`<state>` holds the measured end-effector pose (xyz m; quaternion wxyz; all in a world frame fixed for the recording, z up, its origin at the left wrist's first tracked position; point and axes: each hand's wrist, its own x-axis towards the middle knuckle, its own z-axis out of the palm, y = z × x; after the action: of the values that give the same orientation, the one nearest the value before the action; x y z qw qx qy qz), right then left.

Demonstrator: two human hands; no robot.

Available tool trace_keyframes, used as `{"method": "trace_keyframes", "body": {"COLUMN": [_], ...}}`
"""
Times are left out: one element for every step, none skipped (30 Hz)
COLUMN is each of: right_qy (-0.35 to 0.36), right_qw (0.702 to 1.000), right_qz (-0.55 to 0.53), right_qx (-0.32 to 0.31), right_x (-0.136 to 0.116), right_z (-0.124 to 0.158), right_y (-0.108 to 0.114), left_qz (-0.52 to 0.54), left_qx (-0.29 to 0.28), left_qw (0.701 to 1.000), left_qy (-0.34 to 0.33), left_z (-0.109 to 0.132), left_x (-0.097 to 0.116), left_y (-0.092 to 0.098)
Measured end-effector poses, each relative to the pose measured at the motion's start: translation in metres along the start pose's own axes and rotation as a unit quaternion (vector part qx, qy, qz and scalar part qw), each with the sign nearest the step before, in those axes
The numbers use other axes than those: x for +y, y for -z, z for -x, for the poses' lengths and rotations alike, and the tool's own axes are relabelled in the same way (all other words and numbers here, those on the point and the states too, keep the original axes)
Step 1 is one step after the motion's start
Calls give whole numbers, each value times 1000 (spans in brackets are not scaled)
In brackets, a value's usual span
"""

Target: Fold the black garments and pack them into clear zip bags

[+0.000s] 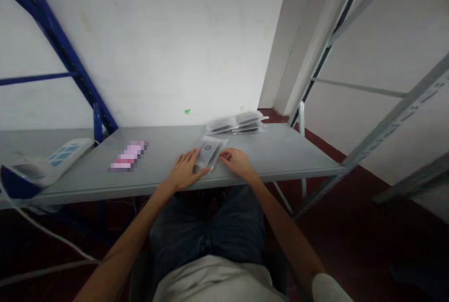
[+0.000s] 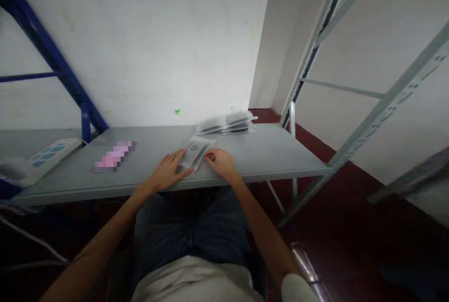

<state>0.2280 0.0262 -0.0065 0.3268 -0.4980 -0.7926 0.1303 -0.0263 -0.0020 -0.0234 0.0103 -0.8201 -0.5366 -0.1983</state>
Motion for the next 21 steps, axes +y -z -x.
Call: {"method": "trace_keyframes", "body": {"right_qy": [-5, -12, -20, -28, -37, -47, -56, -66, -80, -95, -110, -124, -136, -144, -147, -147, -148, -152, -156, -163, -172], "right_qw": [1000, 1000, 1000, 999, 999, 998, 998, 997, 996, 995, 994, 992, 991, 989, 989, 988, 988, 987, 986, 985, 983], "right_qz": [-1, 1, 5, 11, 17, 22, 25, 25, 20, 13, 5, -3, -11, -19, -29, -39, -49, -56, -62, -64, -62], "right_qx": [-9, -15, -19, -22, -26, -30, -31, -30, -26, -20, -14, -10, -6, -5, -4, -4, -2, 1, 3, 6, 11], "right_x": [1, 1, 2, 2, 1, 0, -1, -2, -3, -4, -4, -5, -5, -5, -5, -4, -3, -1, 2, 5, 9], "right_z": [0, -1, -1, -2, -2, -3, -3, -3, -4, -4, -4, -5, -5, -6, -6, -7, -8, -9, -10, -12, -13], "right_y": [-2, -3, -5, -7, -9, -11, -12, -13, -14, -15, -15, -16, -16, -17, -17, -17, -16, -15, -14, -12, -9], "left_qz": [1, 2, 5, 7, 8, 9, 8, 8, 6, 5, 5, 7, 12, 19, 26, 32, 35, 34, 29, 19, 7], "left_qx": [1, 2, 3, 5, 8, 12, 16, 21, 27, 31, 35, 38, 41, 42, 38, 29, 17, 1, -16, -32, -44], "left_qw": [1000, 1000, 1000, 1000, 1000, 1000, 1000, 1000, 999, 999, 999, 999, 998, 998, 998, 997, 997, 997, 997, 997, 997], "left_qy": [-3, -7, -11, -14, -16, -18, -19, -20, -20, -22, -26, -31, -36, -43, -51, -60, -65, -69, -71, -70, -66], "left_z": [0, 0, 0, 1, 1, 1, 2, 2, 2, 2, 2, 2, 2, 2, 3, 3, 3, 4, 5, 5, 6], "left_x": [0, 1, 1, 2, 4, 6, 9, 11, 14, 17, 19, 21, 22, 23, 22, 21, 19, 17, 15, 13, 11], "left_y": [1, 1, 2, 2, 3, 3, 4, 4, 5, 5, 5, 5, 5, 4, 4, 2, 1, 0, -2, -3, -4]}}
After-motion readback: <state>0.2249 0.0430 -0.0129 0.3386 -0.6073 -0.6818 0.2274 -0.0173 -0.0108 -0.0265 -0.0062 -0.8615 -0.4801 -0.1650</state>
